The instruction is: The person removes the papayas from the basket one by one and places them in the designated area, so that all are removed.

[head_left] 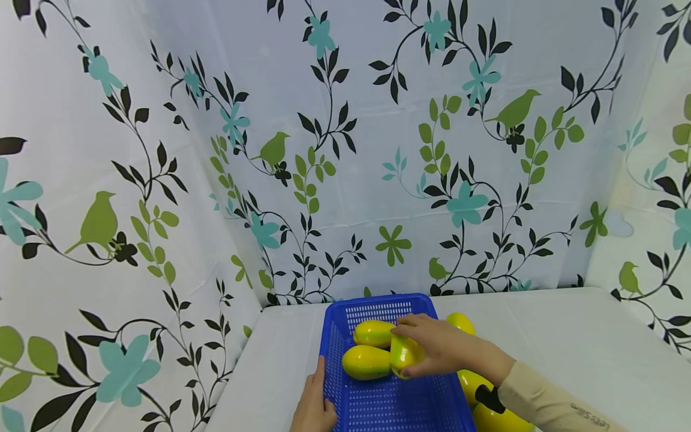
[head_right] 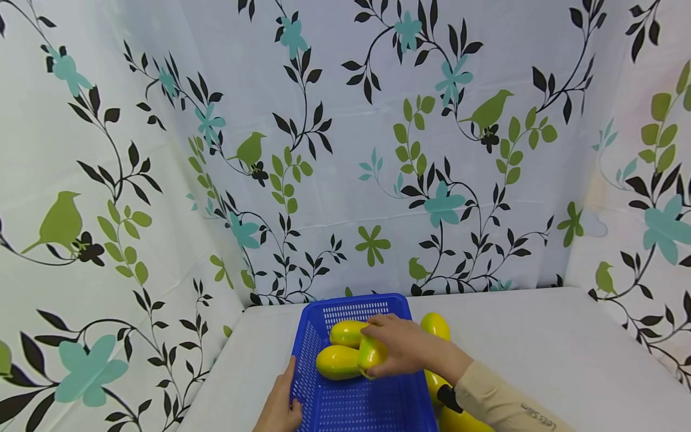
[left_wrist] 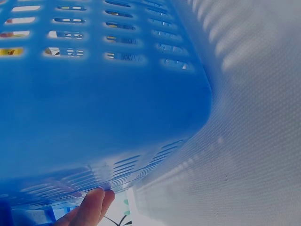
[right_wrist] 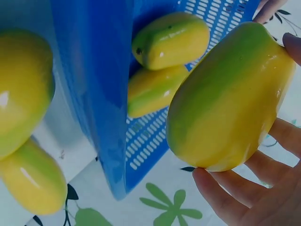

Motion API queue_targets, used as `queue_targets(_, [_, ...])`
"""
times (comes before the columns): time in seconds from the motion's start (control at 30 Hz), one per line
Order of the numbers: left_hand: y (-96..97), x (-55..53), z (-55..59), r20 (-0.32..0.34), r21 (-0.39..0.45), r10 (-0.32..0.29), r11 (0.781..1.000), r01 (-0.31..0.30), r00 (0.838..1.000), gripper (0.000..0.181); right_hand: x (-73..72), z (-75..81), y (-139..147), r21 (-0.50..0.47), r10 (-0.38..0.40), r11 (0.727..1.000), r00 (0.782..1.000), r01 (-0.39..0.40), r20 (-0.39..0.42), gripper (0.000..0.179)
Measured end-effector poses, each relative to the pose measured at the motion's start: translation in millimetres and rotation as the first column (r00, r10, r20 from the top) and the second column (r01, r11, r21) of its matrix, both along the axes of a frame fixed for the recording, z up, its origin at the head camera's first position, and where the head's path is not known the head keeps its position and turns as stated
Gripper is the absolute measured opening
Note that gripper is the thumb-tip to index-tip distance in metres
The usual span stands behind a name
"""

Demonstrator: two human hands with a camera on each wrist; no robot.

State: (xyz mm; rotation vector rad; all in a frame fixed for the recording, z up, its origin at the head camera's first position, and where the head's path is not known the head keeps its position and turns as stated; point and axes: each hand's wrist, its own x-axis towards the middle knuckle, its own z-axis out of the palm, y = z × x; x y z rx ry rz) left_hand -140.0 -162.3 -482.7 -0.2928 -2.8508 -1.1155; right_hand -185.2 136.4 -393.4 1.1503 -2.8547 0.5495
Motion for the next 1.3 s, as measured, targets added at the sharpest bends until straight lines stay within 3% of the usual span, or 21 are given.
queue_targets(0.5, [0.6, -0.8, -0.4, 0.014, -0.008, 0.004, 1.000, -0.004, 1.000, 0.081, -3.8, 3.0, 36.5, -0.027, -0.082, 0.996, 0.997, 0.082, -0.006, 0.071])
queue_targets(0.93, [0.4, -0.2, 0.8, 0.010, -0.021, 0.013, 1.000, -0.013, 1.000, 0.080, -8.9, -1.8, 62.5, -0.037, -0.122, 0.992, 0.992, 0.121, -0.035, 0.069])
queue_targets(1.3, [1.7, 0.4, 2.4, 0.040, -0.023, 0.035, 0.999, -0.034, 0.999, 0.081, -18.9, -13.0, 88.5, -0.010, -0.202, 0.979, 0.978, 0.201, -0.058, 0.068])
